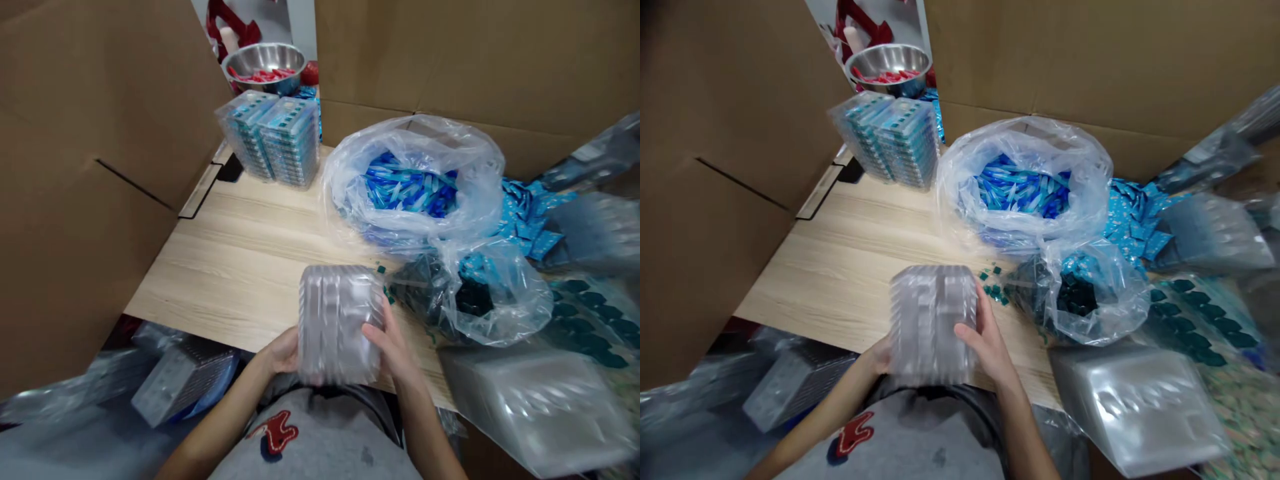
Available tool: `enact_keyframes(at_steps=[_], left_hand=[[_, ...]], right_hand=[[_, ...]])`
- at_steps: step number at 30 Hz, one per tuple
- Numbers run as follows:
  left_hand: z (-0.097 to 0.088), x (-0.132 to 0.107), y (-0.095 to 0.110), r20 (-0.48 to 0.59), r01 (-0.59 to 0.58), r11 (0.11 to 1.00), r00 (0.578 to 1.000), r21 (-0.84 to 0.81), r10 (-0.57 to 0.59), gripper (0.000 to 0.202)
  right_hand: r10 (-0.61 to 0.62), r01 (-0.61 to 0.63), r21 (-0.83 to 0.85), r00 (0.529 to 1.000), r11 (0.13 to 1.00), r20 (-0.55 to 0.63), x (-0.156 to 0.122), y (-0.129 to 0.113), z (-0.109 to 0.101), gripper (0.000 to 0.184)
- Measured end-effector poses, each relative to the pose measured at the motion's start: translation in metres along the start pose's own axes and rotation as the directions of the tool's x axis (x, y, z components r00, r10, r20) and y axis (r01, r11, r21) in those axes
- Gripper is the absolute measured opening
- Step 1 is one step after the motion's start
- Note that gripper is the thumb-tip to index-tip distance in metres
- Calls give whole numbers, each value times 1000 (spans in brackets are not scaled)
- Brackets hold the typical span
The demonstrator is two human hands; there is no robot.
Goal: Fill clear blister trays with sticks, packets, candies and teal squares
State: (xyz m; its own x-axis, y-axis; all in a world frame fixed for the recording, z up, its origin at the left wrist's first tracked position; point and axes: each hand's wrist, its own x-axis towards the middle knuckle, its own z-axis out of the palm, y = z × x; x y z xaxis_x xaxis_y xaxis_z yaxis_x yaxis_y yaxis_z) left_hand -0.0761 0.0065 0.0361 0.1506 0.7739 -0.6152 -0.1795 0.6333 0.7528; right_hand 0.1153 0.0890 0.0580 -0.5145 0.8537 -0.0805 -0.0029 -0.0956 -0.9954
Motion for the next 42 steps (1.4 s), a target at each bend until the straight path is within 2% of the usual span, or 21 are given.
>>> enact_keyframes(at_steps=[2, 3, 5, 8, 11, 13, 15, 17, 19, 20, 22, 24, 26, 28, 31, 35, 37, 39, 41, 42], left_hand=[[-4, 0, 1, 73, 96, 974, 994, -205, -83, 69], [-5, 0, 2, 66, 104, 948, 994, -301, -88, 72], [-5, 0, 4, -42, 12, 923, 999, -384, -30, 78], [-1, 1, 8, -139, -142, 957, 984, -252, 110, 90], [4, 8, 13, -115, -230, 973, 967, -25, 226, 81], [6, 13, 15, -92, -262, 956, 957, 133, 276, 72], [9, 17, 17, -108, -285, 921, 940, 265, 322, 68], [11, 16, 18, -190, -312, 886, 901, 342, 390, 63], [13, 10, 22, -258, -374, 861, 844, 344, 470, 45], [14, 5, 25, -249, -416, 852, 831, 317, 498, 35], [16, -4, 32, -150, -472, 854, 848, 218, 507, 28], [19, -10, 39, -23, -452, 885, 889, 111, 457, 32], [22, -11, 44, 60, -404, 914, 914, 37, 402, 36], [24, -9, 46, 95, -371, 928, 924, -16, 371, 37], [21, -4, 48, 99, -319, 945, 941, -70, 325, 33], [21, -9, 50, 142, -301, 950, 940, -84, 310, 26], [27, -16, 50, 92, -341, 938, 934, -56, 345, 25], [28, -20, 47, -16, -367, 930, 930, -30, 367, 25], [16, -21, 42, -185, -372, 927, 914, -35, 360, 26], [3, -19, 39, -291, -367, 930, 892, -17, 346, 28]], right_hand=[[-3, 1, -17, 992, 1000, -124, -5, 11, 6, 91], [-7, 2, -28, 985, 1000, -174, -8, 16, 9, 98], [-20, 0, -76, 965, 997, -261, -18, 22, 15, 107], [-76, 12, -197, 943, 980, -323, -34, 24, 18, 107], [-147, 51, -277, 930, 959, -337, -50, 19, 14, 77], [-138, 37, -297, 935, 954, -328, -57, 12, 7, 56], [-79, -26, -351, 957, 936, -280, -61, 0, 0, 42], [-47, -57, -493, 980, 868, -196, -65, -13, -7, 29], [-133, 11, -669, 982, 743, -132, -66, -25, -12, 17], [-216, 70, -734, 971, 675, -106, -66, -30, -12, 15], [-387, 178, -793, 919, 582, -78, -62, -35, -10, 18], [-468, 232, -814, 882, 532, -54, -52, -38, -5, 16], [-456, 256, -843, 890, 474, 14, -38, -40, 2, 36], [-410, 289, -878, 904, 382, 119, -23, -42, 8, 57], [-351, 360, -892, 901, 273, 256, -9, -44, 14, 71], [-358, 404, -900, 875, 165, 327, -6, -45, 22, 84], [-368, 396, -910, 870, 126, 328, -7, -45, 27, 87], [-353, 375, -919, 882, 125, 312, -9, -44, 30, 85], [-342, 358, -924, 892, 134, 296, -10, -44, 28, 84], [-341, 356, -925, 893, 135, 294, -12, -44, 25, 84]])
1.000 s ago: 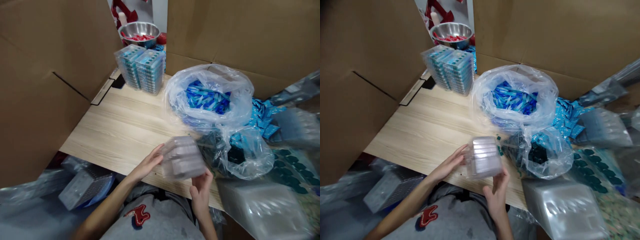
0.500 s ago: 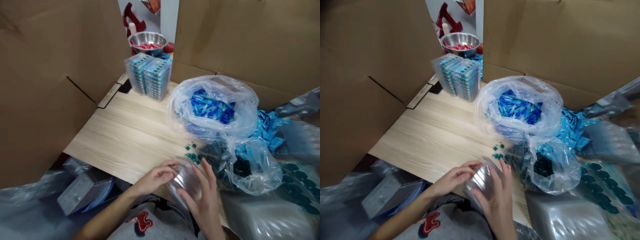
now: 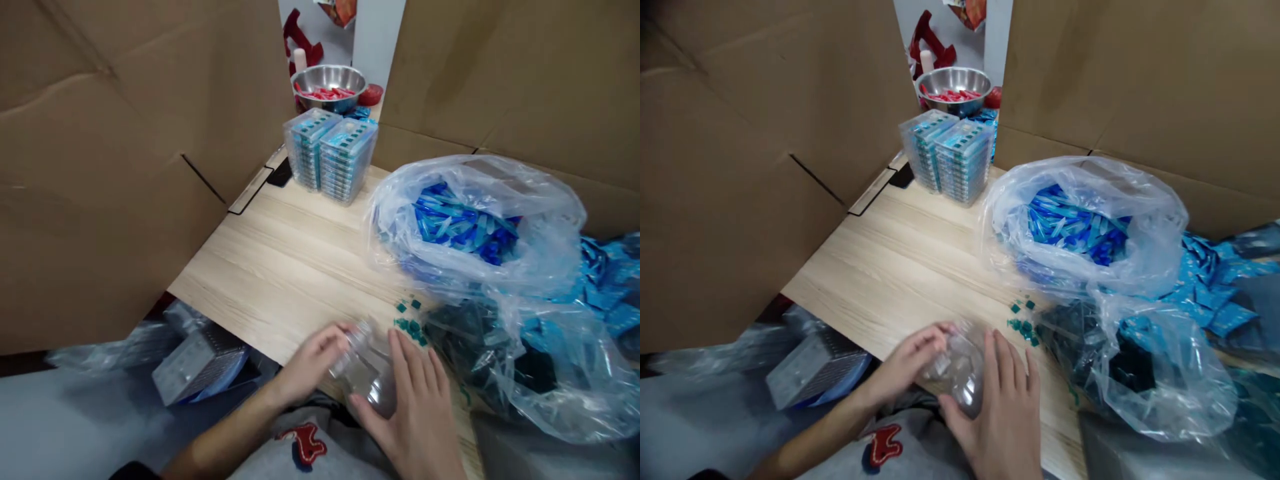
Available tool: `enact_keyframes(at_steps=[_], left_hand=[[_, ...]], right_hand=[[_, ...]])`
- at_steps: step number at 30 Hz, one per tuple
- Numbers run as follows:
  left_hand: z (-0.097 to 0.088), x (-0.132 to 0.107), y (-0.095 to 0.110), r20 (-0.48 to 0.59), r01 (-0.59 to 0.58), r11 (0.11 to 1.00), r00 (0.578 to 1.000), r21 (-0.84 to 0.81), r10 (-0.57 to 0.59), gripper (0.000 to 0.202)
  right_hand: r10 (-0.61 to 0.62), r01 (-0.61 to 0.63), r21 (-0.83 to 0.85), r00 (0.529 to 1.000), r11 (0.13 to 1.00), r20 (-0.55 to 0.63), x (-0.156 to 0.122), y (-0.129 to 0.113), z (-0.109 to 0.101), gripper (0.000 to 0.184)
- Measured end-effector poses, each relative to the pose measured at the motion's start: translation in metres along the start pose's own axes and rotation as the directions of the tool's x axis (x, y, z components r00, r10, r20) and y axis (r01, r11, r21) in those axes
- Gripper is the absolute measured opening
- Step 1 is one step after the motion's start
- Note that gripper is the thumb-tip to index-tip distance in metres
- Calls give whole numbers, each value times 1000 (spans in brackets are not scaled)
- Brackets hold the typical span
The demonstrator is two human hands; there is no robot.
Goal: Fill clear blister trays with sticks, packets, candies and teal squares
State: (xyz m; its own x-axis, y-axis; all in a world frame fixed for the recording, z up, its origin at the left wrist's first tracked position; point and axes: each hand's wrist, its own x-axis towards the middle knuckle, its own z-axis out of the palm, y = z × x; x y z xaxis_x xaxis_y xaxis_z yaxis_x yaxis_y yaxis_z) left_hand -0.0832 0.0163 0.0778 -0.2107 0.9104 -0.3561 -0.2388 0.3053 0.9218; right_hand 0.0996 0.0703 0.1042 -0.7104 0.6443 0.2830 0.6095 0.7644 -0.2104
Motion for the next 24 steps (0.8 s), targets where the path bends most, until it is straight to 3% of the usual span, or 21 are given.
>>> enact_keyframes(at_steps=[3, 6, 8, 10, 13, 15, 18, 22, 24], left_hand=[[-59, 21, -11, -328, 33, 974, 944, 223, 43, 37], [-116, 41, -18, -473, 78, 913, 871, 400, 134, 36], [-133, 46, -22, -539, 75, 864, 808, 497, 240, 35], [-130, 47, -29, -533, 59, 800, 774, 597, 341, 37], [-114, 50, -42, -403, 2, 710, 824, 704, 398, 33], [-115, 62, -46, -339, -23, 669, 849, 743, 406, 29], [-148, 101, -31, -353, -6, 644, 833, 765, 426, 33], [-204, 163, 19, -386, 9, 658, 816, 753, 431, 34], [-209, 180, 41, -382, -12, 674, 817, 739, 433, 33]], right_hand=[[-28, 28, 1, 1000, 1000, -2, -5, 7, -2, 84], [-59, 59, 8, 998, 998, 11, -6, 9, -3, 84], [-74, 74, 6, 997, 997, 10, -3, 7, -2, 84], [-89, 89, 0, 996, 996, -2, 1, 5, -1, 83], [-120, 120, -9, 993, 993, -10, 5, 4, 0, 83], [-133, 133, -13, 991, 991, -13, 6, 5, 1, 85], [-125, 125, -9, 992, 992, -35, 6, 7, 1, 91], [-146, 145, -17, 988, 989, -44, 6, 7, 1, 95], [-153, 152, -34, 987, 988, -40, 7, 6, 0, 96]])
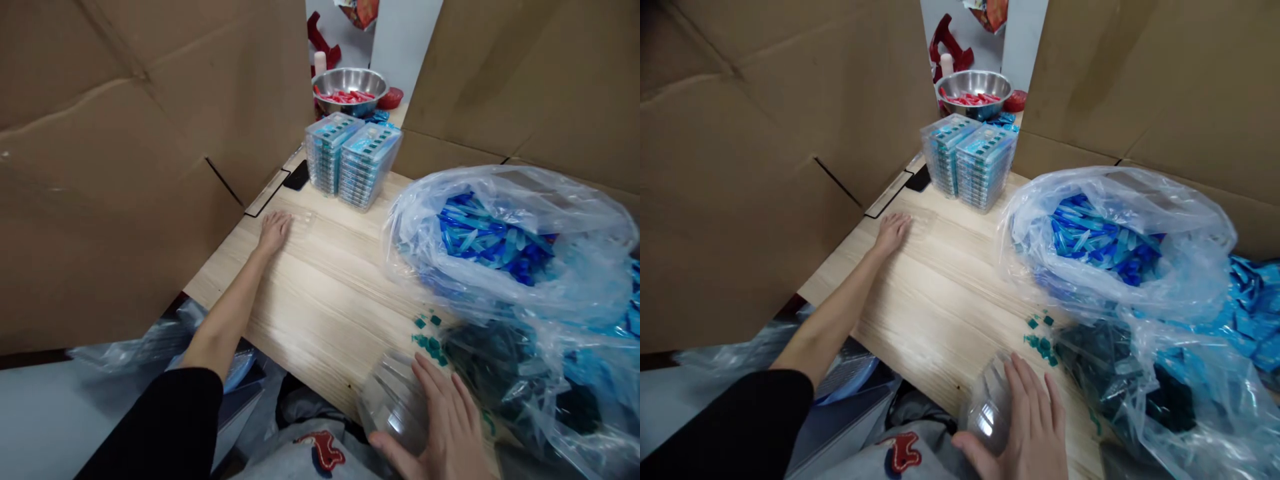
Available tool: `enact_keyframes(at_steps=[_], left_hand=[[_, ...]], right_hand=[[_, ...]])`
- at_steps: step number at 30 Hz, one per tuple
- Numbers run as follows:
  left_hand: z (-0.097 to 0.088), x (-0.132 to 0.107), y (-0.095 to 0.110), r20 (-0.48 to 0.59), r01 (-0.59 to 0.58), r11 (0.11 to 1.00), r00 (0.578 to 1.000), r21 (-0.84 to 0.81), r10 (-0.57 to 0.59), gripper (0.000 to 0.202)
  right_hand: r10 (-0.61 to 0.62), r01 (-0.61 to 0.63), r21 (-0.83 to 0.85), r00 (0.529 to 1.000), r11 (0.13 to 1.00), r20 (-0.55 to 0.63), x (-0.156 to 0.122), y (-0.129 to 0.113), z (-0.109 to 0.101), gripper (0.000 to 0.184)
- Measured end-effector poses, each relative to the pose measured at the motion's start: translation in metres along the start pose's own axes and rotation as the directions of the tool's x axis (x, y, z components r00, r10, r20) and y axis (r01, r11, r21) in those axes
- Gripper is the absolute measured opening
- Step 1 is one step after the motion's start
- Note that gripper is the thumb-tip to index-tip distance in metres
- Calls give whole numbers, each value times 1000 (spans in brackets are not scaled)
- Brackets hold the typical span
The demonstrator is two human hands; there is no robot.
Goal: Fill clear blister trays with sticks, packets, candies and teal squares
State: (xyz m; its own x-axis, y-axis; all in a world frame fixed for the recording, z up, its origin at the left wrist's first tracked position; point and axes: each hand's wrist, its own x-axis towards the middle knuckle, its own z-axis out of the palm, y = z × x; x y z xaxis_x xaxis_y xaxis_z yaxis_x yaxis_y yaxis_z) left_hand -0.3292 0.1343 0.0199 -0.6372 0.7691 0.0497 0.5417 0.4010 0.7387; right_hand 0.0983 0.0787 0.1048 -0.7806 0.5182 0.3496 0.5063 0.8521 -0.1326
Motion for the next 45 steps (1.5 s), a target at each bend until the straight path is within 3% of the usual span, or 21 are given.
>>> enact_keyframes(at_steps=[3, 5, 6, 7, 8, 9, 10, 12, 14, 18, 21, 23, 26, 28, 30, 33, 36, 39, 41, 43, 45], left_hand=[[10, -18, 36, 71, -39, 996, 996, -86, 45, 32], [26, -67, 65, 222, -72, 981, 969, -177, 111, 33], [34, -98, 79, 324, -83, 969, 933, -232, 158, 34], [41, -130, 92, 425, -92, 953, 879, -289, 213, 33], [47, -161, 103, 549, -88, 920, 779, -383, 303, 33], [52, -187, 112, 674, 22, 835, 603, -549, 427, 32], [56, -209, 120, 700, 148, 772, 551, -618, 454, 32], [62, -235, 129, 729, 353, 669, 529, -655, 434, 33], [65, -243, 131, 746, 454, 620, 560, -640, 360, 33], [65, -238, 126, 757, 547, 530, 536, -648, 374, 31], [59, -232, 131, 742, 503, 549, 513, -667, 432, 25], [54, -229, 141, 724, 377, 641, 526, -669, 446, 19], [50, -231, 160, 681, 169, 780, 619, -603, 392, 12], [51, -234, 167, 642, 132, 792, 671, -596, 371, 10], [53, -234, 163, 618, 184, 759, 711, -624, 336, 10], [45, -214, 129, 587, 306, 760, 801, -574, 120, 17], [17, -167, 74, 474, 391, 822, 864, -414, -172, 29], [-19, -112, 22, 354, 398, 874, 889, -279, -291, 29], [-35, -87, 0, 211, 385, 910, 913, -153, -350, 28], [-40, -76, -12, 24, 359, 933, 933, -20, -358, 34], [-32, -77, -15, -119, 316, 944, 945, 100, -304, 45]], right_hand=[[19, -19, -65, 1000, 998, -7, 0, -2, -1, 97], [21, -21, -102, 1000, 995, -5, 1, -2, -2, 97], [22, -22, -108, 1000, 994, -1, 1, -3, -2, 96], [26, -26, -104, 1000, 994, 6, 1, -3, -3, 95], [35, -34, -97, 999, 995, 16, 1, -3, -3, 94], [47, -45, -90, 999, 995, 24, 1, -3, -4, 93], [58, -55, -84, 998, 995, 34, 0, -4, -4, 92], [73, -69, -75, 996, 995, 51, -2, -4, -4, 91], [75, -71, -68, 995, 995, 60, -4, -4, -2, 91], [92, -89, -57, 995, 994, 49, -7, -4, 1, 92], [96, -94, -49, 995, 994, 41, -7, -4, 2, 92], [88, -86, -45, 995, 995, 43, -6, -4, 2, 92], [91, -89, -50, 995, 995, 41, -6, -5, 1, 91], [102, -100, -59, 994, 993, 37, -5, -5, 1, 88], [100, -98, -62, 994, 993, 36, -5, -5, 0, 86], [83, -82, -62, 996, 995, 22, -6, -3, 0, 86], [72, -72, -59, 997, 996, 1, -5, -1, 1, 87], [56, -56, -62, 998, 997, 2, -3, 0, 1, 87], [45, -45, -75, 999, 996, 2, -2, 0, 2, 87], [40, -40, -86, 999, 996, -4, -1, -1, 2, 85], [36, -37, -96, 999, 995, -13, -2, 0, 3, 84]])
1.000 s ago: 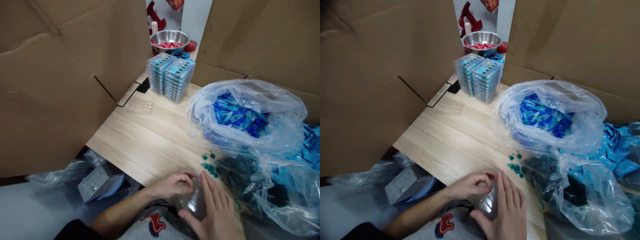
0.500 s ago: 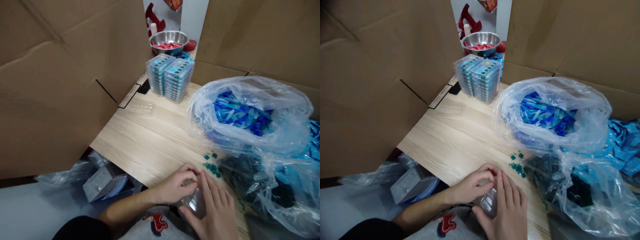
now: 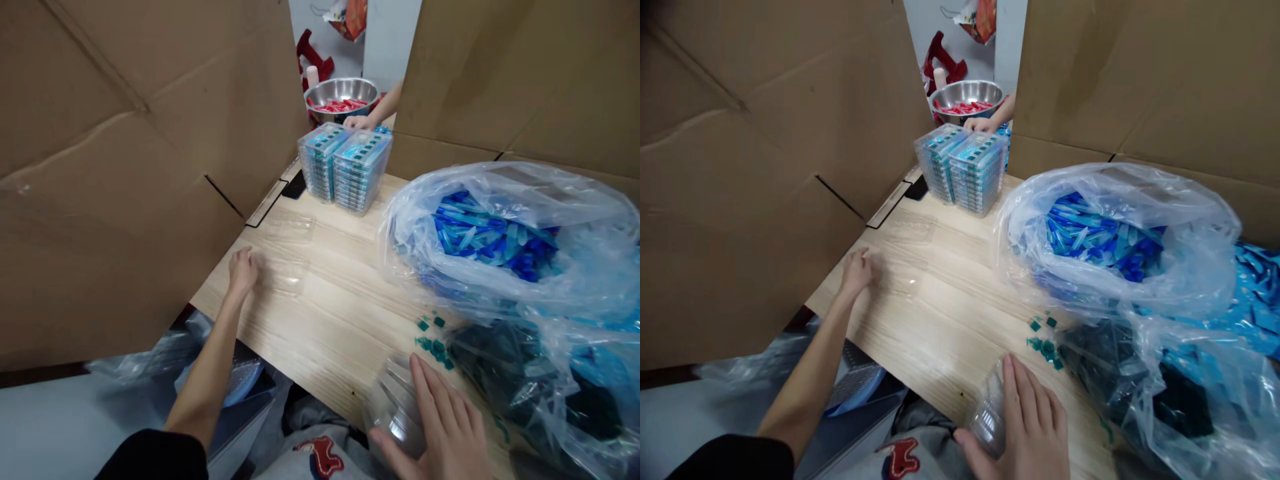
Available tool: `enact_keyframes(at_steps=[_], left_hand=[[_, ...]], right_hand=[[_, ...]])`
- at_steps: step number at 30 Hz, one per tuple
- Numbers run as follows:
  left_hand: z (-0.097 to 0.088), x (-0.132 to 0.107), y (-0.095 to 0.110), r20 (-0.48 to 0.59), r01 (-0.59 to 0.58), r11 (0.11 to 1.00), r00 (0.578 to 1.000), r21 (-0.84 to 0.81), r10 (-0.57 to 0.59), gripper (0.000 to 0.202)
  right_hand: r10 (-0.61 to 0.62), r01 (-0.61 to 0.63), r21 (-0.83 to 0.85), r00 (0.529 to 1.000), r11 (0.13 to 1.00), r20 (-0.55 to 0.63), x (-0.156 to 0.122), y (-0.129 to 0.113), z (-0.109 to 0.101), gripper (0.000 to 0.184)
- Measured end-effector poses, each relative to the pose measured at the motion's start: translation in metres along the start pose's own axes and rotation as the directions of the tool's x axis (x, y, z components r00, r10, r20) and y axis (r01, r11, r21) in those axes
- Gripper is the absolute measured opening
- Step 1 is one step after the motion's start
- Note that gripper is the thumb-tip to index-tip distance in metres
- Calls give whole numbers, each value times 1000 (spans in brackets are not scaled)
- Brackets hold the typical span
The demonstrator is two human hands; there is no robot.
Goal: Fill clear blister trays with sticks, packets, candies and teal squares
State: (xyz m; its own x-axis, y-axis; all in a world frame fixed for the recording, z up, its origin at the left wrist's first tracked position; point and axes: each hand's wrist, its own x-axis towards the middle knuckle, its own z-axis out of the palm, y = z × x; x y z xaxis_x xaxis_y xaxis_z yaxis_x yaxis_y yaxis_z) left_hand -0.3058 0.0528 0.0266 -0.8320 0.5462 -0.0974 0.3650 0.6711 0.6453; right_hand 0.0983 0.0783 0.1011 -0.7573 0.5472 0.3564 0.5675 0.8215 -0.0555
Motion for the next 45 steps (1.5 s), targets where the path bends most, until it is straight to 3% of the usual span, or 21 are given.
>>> enact_keyframes(at_steps=[4, 7, 12, 15, 18, 20, 22, 23, 24, 25, 26, 27, 28, 30, 34, 36, 37, 39, 41, 43, 45], left_hand=[[33, -11, 1, -18, -124, 979, 992, 159, 128, 66], [49, 4, 6, 40, -159, 963, 987, 219, 154, 70], [48, 52, 24, 182, -241, 945, 962, 223, 202, 54], [44, 62, 39, 186, -247, 951, 959, 187, 213, 54], [42, 39, 59, 179, -266, 959, 953, 103, 245, 60], [44, -1, 74, 249, -319, 948, 919, 6, 307, 52], [47, -58, 86, 414, -384, 913, 815, -135, 404, 40], [50, -90, 91, 501, -404, 890, 737, -211, 454, 34], [52, -121, 95, 594, -408, 850, 609, -333, 525, 30], [54, -149, 99, 683, -297, 777, 370, -556, 630, 30], [57, -172, 102, 675, -153, 726, 282, -670, 682, 30], [59, -190, 104, 655, -24, 685, 268, -728, 706, 30], [61, -201, 106, 640, 90, 643, 271, -761, 719, 29], [65, -209, 108, 640, 199, 612, 330, -765, 693, 24], [62, -203, 111, 649, 190, 623, 300, -759, 699, 23], [58, -206, 115, 644, 152, 633, 321, -759, 695, 25], [56, -209, 116, 641, 137, 642, 364, -754, 675, 26], [51, -208, 113, 635, 129, 677, 508, -725, 583, 27], [41, -194, 99, 619, 168, 736, 678, -656, 397, 32], [24, -161, 73, 579, 245, 793, 799, -558, 161, 39], [-1, -118, 38, 551, 271, 834, 833, -480, 46, 43]], right_hand=[[-20, 20, -25, 1000, 999, 22, -5, 5, 3, 90], [-42, 44, -46, 998, 998, 48, -6, 8, 5, 95], [-70, 69, -84, 998, 994, -8, -8, 12, 10, 98], [-86, 84, -102, 996, 991, -6, -13, 16, 17, 97], [-86, 83, -103, 996, 991, -24, -19, 22, 22, 93], [-99, 94, -101, 994, 990, -43, -19, 23, 23, 93], [-114, 109, -103, 992, 989, -45, -15, 21, 20, 96], [-120, 115, -101, 992, 988, -41, -13, 19, 18, 98], [-110, 106, -97, 993, 990, -37, -10, 17, 16, 98], [-88, 85, -91, 995, 992, -38, -8, 14, 13, 97], [-69, 66, -83, 997, 994, -40, -5, 11, 10, 95], [-51, 48, -78, 998, 996, -45, -3, 8, 7, 92], [-43, 39, -74, 998, 997, -54, -2, 6, 5, 89], [-37, 32, -71, 997, 997, -63, 0, 3, 2, 85], [-52, 47, -60, 996, 997, -69, 3, 2, 2, 84], [-61, 57, -50, 995, 997, -75, 3, 2, 4, 84], [-62, 59, -45, 995, 997, -79, 2, 3, 5, 84], [-53, 51, -39, 996, 998, -72, 0, 4, 7, 84], [-41, 38, -43, 998, 998, -56, -3, 6, 9, 85], [-28, 26, -52, 999, 998, -46, -4, 8, 11, 87], [-23, 20, -49, 998, 999, -57, -3, 8, 11, 87]])
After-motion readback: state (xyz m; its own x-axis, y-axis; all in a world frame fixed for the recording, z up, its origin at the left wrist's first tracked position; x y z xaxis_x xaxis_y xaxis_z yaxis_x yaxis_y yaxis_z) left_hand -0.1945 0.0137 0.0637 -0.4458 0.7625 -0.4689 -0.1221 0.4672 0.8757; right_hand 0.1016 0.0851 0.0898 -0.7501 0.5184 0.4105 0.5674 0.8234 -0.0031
